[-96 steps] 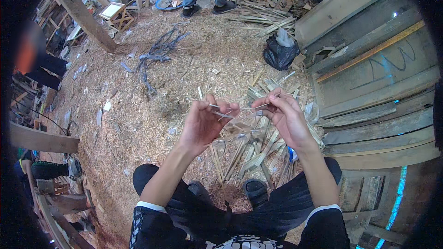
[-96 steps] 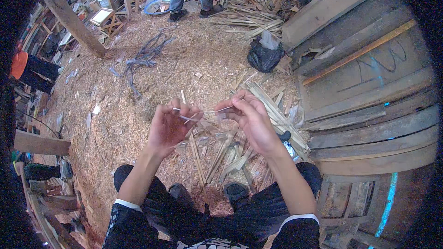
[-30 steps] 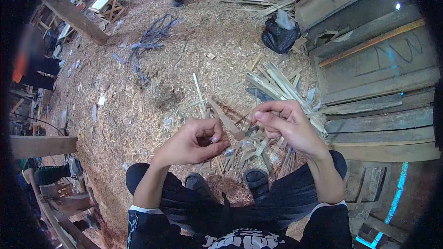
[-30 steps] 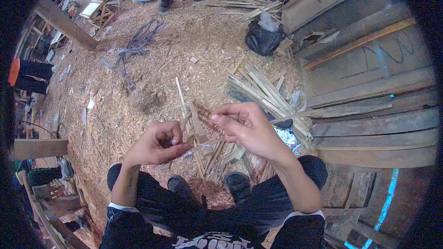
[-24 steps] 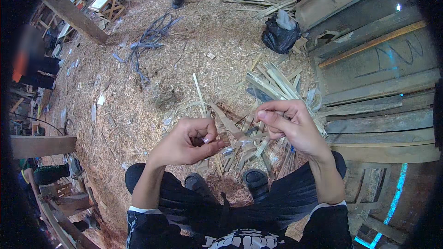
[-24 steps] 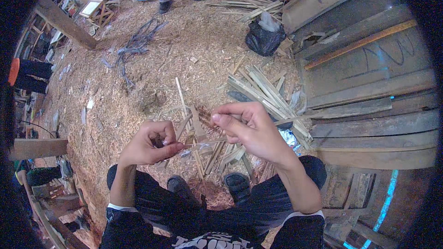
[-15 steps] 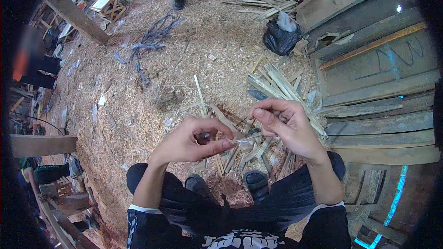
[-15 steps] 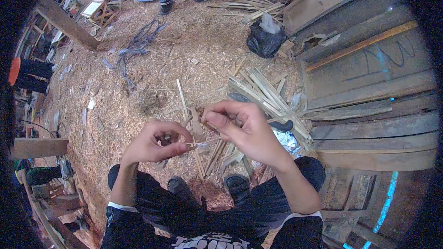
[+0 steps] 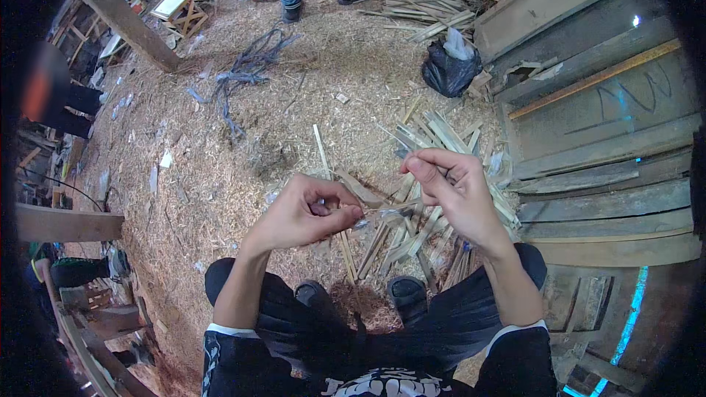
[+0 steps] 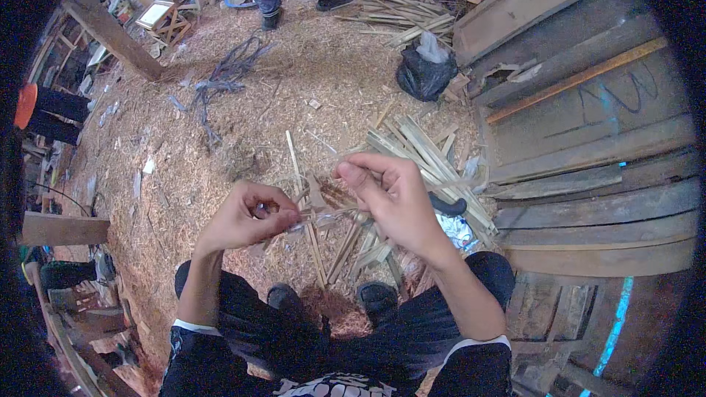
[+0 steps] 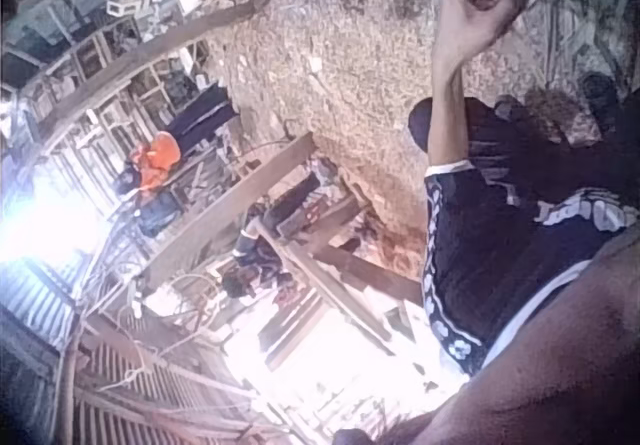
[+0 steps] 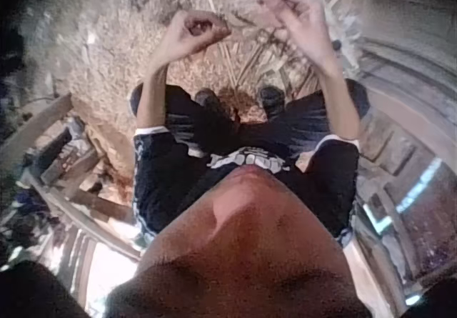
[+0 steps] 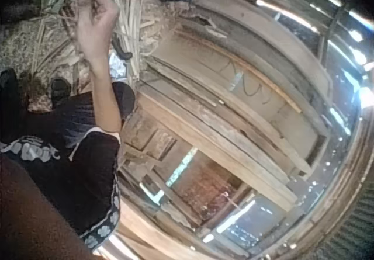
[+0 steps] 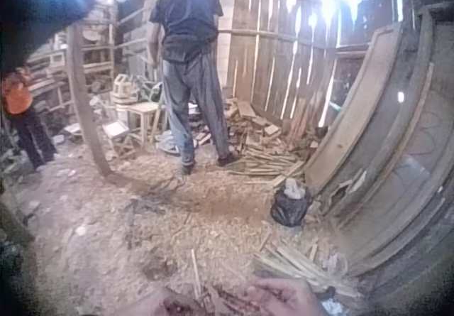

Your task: Manually weaving thin bamboo or wood strips together to create a flat structure.

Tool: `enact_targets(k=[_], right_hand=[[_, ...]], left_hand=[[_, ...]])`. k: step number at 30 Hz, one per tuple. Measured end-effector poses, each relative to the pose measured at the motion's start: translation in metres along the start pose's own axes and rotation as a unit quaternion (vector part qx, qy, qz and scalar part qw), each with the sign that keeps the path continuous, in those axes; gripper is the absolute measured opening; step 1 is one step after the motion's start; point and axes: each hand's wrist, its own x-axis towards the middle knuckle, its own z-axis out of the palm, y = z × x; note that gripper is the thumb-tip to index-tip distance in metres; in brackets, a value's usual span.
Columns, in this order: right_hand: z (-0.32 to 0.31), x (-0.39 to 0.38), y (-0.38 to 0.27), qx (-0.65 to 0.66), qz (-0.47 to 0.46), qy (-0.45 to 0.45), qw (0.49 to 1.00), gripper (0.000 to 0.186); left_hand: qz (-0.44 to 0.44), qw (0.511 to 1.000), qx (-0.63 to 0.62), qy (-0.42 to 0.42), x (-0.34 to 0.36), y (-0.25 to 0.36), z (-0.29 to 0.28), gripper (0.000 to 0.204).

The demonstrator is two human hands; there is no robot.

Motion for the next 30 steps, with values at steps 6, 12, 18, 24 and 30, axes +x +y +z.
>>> enact_targets(k=[6, 12, 18, 24, 30], right_hand=[[0.003, 0.005, -0.012, 0.053, -0.049, -0.044, 0.996, 0.025], [0.000, 0.018, -0.008, -0.069, -0.171, -0.004, 0.983, 0.021], [0.005, 0.027, -0.001, -0.035, -0.142, 0.044, 0.988, 0.028], [0.021, 0.032, 0.012, -0.388, -0.349, 0.196, 0.830, 0.032], [0.019, 0.057, 0.012, -0.428, -0.336, 0.213, 0.812, 0.027]], left_hand=[[0.166, 0.976, 0.130, 0.053, -0.012, 0.035, -0.016, 0.023], [0.221, 0.898, 0.317, 0.211, 0.002, 0.060, -0.004, 0.017], [0.240, 0.800, 0.465, 0.293, 0.023, 0.062, -0.004, 0.018], [0.303, 0.733, 0.476, 0.380, 0.049, 0.032, 0.015, 0.018], [0.315, 0.654, 0.486, 0.487, 0.063, 0.005, 0.024, 0.032]])
